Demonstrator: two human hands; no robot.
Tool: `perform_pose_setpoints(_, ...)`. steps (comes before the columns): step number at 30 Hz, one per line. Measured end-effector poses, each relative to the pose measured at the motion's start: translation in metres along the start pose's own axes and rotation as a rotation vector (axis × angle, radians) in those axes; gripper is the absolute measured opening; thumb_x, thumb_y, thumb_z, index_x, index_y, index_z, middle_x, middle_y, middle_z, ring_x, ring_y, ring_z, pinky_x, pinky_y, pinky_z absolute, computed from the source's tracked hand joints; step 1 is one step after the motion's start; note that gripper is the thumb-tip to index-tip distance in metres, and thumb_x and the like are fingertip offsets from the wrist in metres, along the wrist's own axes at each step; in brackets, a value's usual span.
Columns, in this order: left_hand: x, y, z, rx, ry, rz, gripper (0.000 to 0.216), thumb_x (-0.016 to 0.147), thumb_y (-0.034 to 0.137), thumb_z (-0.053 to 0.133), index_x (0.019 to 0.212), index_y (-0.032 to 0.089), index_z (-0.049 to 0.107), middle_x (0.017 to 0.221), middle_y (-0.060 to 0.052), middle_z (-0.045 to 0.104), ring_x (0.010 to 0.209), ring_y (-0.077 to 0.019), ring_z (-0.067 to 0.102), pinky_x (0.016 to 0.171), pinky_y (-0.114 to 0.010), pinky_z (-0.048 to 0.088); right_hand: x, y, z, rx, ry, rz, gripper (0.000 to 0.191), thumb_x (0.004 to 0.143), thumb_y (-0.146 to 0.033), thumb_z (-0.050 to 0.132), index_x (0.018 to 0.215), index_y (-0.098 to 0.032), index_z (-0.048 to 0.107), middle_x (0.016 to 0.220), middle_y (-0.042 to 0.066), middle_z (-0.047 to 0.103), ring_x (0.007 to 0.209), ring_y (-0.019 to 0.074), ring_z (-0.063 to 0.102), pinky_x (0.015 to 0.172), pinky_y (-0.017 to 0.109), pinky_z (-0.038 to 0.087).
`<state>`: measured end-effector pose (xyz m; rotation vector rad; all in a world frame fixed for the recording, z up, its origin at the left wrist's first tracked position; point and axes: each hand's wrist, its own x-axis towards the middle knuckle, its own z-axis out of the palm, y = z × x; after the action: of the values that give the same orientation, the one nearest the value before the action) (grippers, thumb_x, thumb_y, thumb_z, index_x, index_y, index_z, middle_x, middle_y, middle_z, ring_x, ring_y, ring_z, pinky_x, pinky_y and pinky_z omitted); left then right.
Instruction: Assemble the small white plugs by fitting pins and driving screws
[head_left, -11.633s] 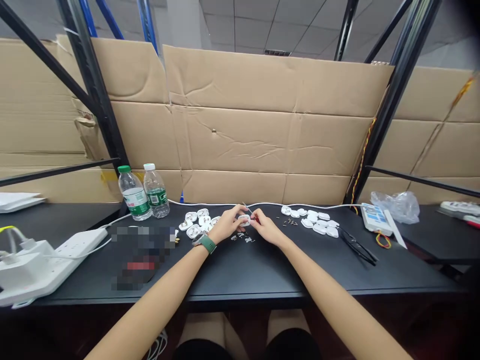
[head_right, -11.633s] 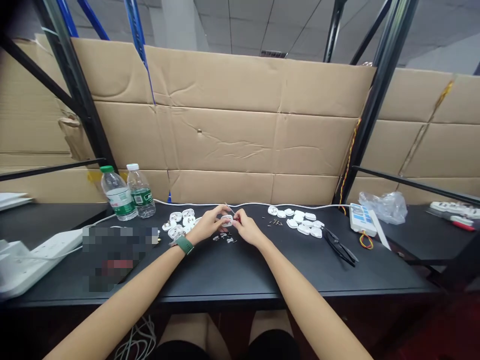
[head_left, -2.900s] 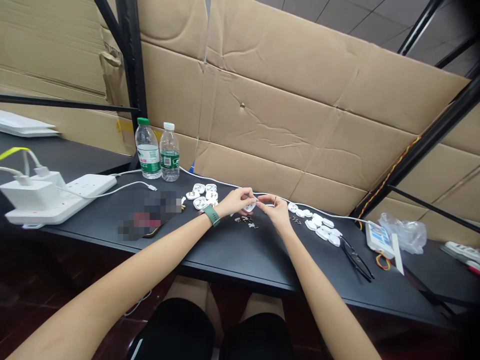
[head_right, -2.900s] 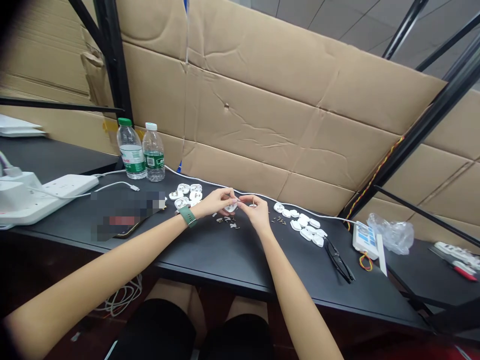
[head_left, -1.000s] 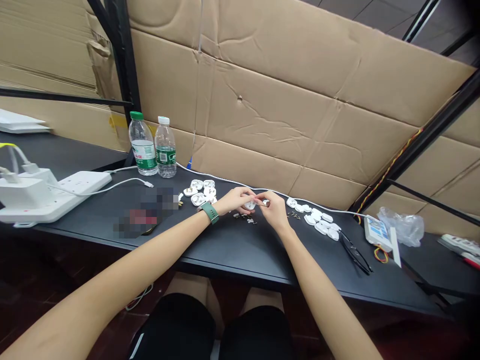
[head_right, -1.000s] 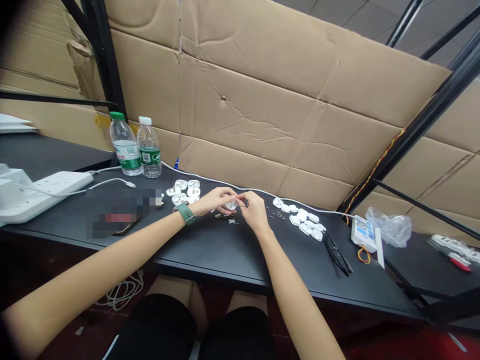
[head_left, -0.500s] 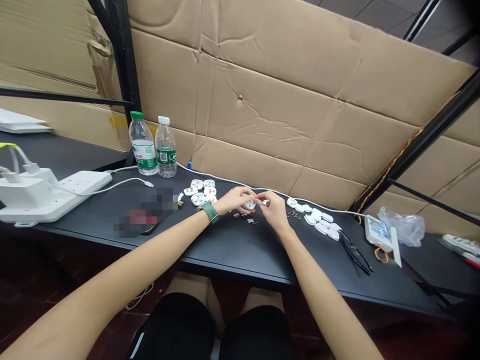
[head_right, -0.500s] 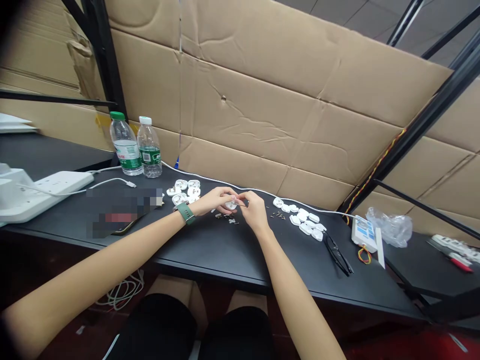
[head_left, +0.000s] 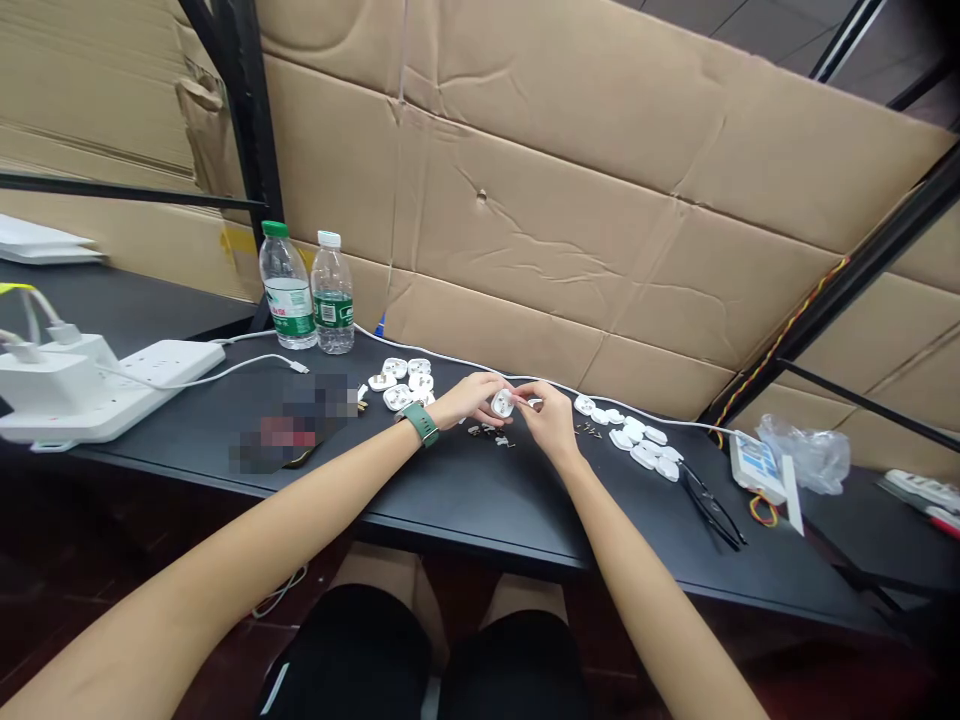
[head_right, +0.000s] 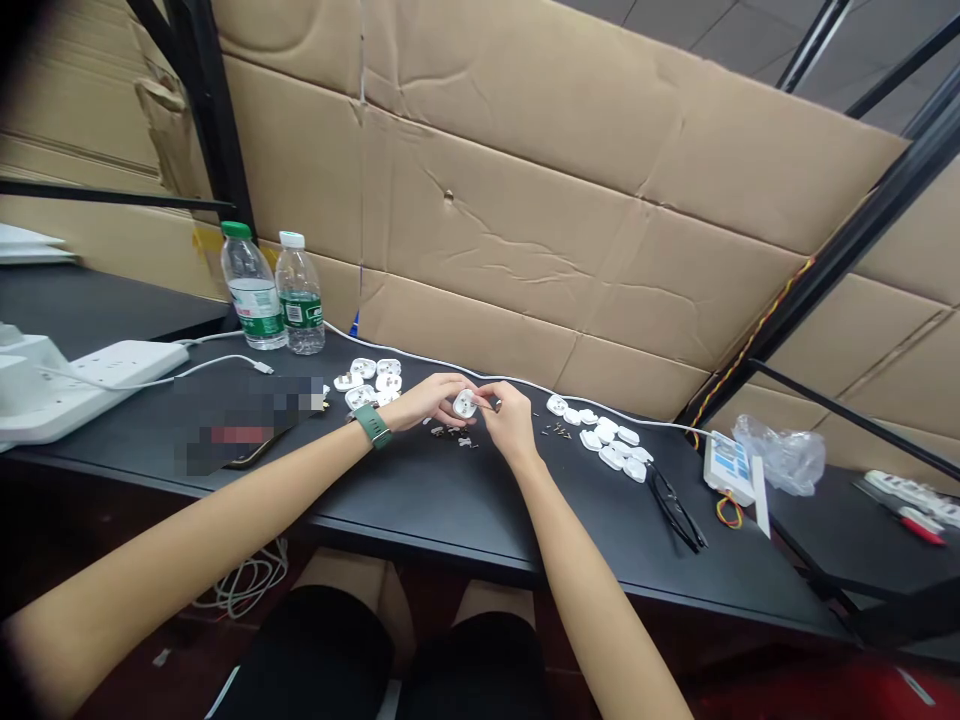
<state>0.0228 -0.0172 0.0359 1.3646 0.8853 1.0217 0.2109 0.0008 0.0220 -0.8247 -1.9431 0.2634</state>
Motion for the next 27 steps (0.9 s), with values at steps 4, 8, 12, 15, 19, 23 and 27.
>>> perform_pose_setpoints(4, -0.0002, -0.0045, -0.0017, 0.038, -0.036, 0.045, 0.04, 0.082, 0.047, 0.074, 0.105, 0.015, 0.066, 0.094, -0.013, 0.075, 0.084, -0.0267, 0.077, 0.074, -0.035, 0.064, 0.0, 0.0011, 0.0001, -0.002, -0.011, 0.002, 0.018, 0.089, -0.037, 0.065, 0.087, -0.021, 0.073, 0.086, 0.006, 0.073, 0.077, 0.0206, 0.066, 0.066, 0.031, 0.049)
perform_pose_setpoints(8, 0.0016, -0.0084, -0.0032, 0.063, -0.032, 0.068, 0.047, 0.079, 0.052, 0.077, 0.105, 0.014, 0.065, 0.094, -0.015, 0.076, 0.086, -0.0273, 0.077, 0.072, -0.034, 0.064, -0.0003, 0.0005, -0.0005, -0.003, -0.023, 0.005, 0.021, 0.09, -0.039, 0.064, 0.088, -0.02, 0.074, 0.087, 0.006, 0.074, 0.078, 0.0204, 0.066, 0.064, 0.03, 0.048)
perform_pose_setpoints(12, 0.0021, -0.009, -0.0036, 0.064, -0.026, 0.067, 0.048, 0.078, 0.052, 0.078, 0.104, 0.014, 0.065, 0.09, -0.014, 0.076, 0.085, -0.0273, 0.077, 0.072, -0.034, 0.064, -0.0005, -0.0018, -0.0024, 0.003, -0.034, 0.009, 0.019, 0.089, -0.038, 0.065, 0.088, -0.021, 0.075, 0.087, 0.006, 0.074, 0.075, 0.02, 0.065, 0.064, 0.031, 0.047)
perform_pose_setpoints(15, 0.0013, -0.0086, -0.0038, 0.063, -0.022, 0.069, 0.047, 0.078, 0.051, 0.079, 0.103, 0.014, 0.065, 0.087, -0.013, 0.076, 0.082, -0.0267, 0.077, 0.071, -0.034, 0.064, -0.0004, -0.0029, -0.0039, -0.008, -0.04, 0.011, 0.018, 0.088, -0.037, 0.066, 0.086, -0.022, 0.075, 0.086, 0.005, 0.074, 0.072, 0.0197, 0.064, 0.064, 0.032, 0.047)
perform_pose_setpoints(19, 0.0001, -0.0083, -0.0038, 0.048, -0.041, 0.078, 0.045, 0.078, 0.05, 0.079, 0.102, 0.014, 0.065, 0.09, -0.013, 0.076, 0.084, -0.026, 0.077, 0.072, -0.034, 0.064, -0.0001, -0.0015, -0.0042, -0.025, -0.049, -0.002, 0.017, 0.089, -0.036, 0.065, 0.087, -0.021, 0.075, 0.087, 0.005, 0.075, 0.075, 0.0203, 0.064, 0.068, 0.033, 0.048)
perform_pose_setpoints(23, -0.0004, -0.0072, -0.0026, 0.036, -0.042, 0.076, 0.042, 0.08, 0.046, 0.079, 0.103, 0.013, 0.064, 0.091, -0.014, 0.075, 0.084, -0.0258, 0.077, 0.073, -0.034, 0.064, -0.0002, 0.001, -0.003, -0.028, -0.06, -0.031, 0.018, 0.091, -0.036, 0.063, 0.087, -0.021, 0.073, 0.088, 0.006, 0.074, 0.08, 0.0216, 0.066, 0.072, 0.034, 0.05)
perform_pose_setpoints(27, -0.0009, -0.0048, -0.0013, 0.036, -0.012, 0.036, 0.038, 0.084, 0.044, 0.075, 0.103, 0.013, 0.064, 0.089, -0.013, 0.075, 0.082, -0.0262, 0.077, 0.07, -0.033, 0.064, 0.0, 0.0009, -0.0024, -0.023, -0.046, -0.04, 0.017, 0.091, -0.035, 0.064, 0.087, -0.021, 0.072, 0.088, 0.006, 0.074, 0.08, 0.0214, 0.066, 0.074, 0.034, 0.05)
